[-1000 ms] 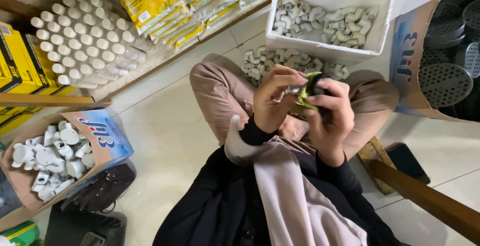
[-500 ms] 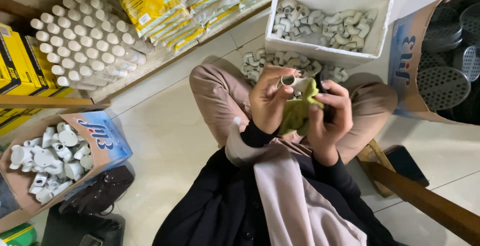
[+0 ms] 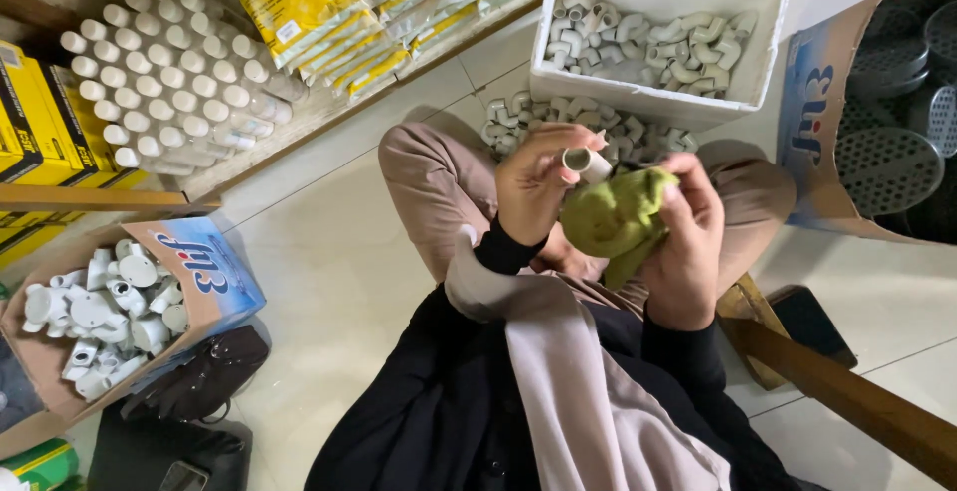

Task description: Cleaning and sorting small white plastic components using a cloth and placing them into a box

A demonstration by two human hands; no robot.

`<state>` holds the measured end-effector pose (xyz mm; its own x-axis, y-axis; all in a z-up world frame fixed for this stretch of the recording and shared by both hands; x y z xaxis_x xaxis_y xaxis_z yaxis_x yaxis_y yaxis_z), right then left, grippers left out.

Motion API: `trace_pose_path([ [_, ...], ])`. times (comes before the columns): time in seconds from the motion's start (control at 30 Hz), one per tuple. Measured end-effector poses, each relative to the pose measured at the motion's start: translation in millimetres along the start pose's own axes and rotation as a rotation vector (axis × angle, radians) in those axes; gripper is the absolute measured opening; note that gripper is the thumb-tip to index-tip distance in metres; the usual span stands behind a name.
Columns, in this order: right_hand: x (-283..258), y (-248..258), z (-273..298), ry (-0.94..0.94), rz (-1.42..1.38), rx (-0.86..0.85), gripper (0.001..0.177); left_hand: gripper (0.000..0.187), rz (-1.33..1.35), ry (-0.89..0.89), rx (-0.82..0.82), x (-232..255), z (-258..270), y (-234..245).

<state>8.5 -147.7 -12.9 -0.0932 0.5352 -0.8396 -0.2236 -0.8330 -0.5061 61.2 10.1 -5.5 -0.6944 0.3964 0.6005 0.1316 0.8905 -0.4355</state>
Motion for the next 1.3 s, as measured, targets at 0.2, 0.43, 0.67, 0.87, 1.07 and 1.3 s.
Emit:
trace_pose_path([
  [0.2, -25.5, -15.2, 16.8, 0.512, 0.513, 0.066, 0.011, 0.046, 0.322, 0.297, 0.092, 16.2, -2.5, -30.5],
  [0.43, -24.7, -66.6, 29.6, 0.869, 0.794, 0.114, 0.015, 0.045, 0.229, 0.275, 0.086, 23.2, 9.9, -41.6],
  [0.67, -12.8, -50.3, 17.6, 0.655, 0.698, 0.139, 0.021, 0.044, 0.086, 0.187, 0.088, 21.6, 5.8, -35.1],
  [0.87, 21.4, -16.7, 12.2, 0.296, 0.51, 0.002, 0.02, 0.036, 0.138, 0.22, -0.019, 11.7, 3.6, -30.7],
  [1.07, 51.8, 8.1, 5.0, -0.209, 0.377, 0.01, 0.033, 0.031, -0.03, 0.347, -0.139, -28.5, 46.9, 1.4],
  [1.3, 143.0, 89.6, -20.2, -0.324, 0.588, 0.208, 0.022, 0.024, -0.625, 0.473, -0.362, -92.1, 143.7, 79.0],
])
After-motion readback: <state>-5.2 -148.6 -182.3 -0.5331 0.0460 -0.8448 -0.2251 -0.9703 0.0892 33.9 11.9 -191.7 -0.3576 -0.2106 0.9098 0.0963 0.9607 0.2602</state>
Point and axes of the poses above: each hand's wrist, its own z-axis away from the middle knuckle, its own y-axis out of the back of the hand, x = y × z, the point moved 5 cm from there along -z, towards the middle knuckle, and after that the axes turned 13 degrees about -y, right-handed, at the moved point
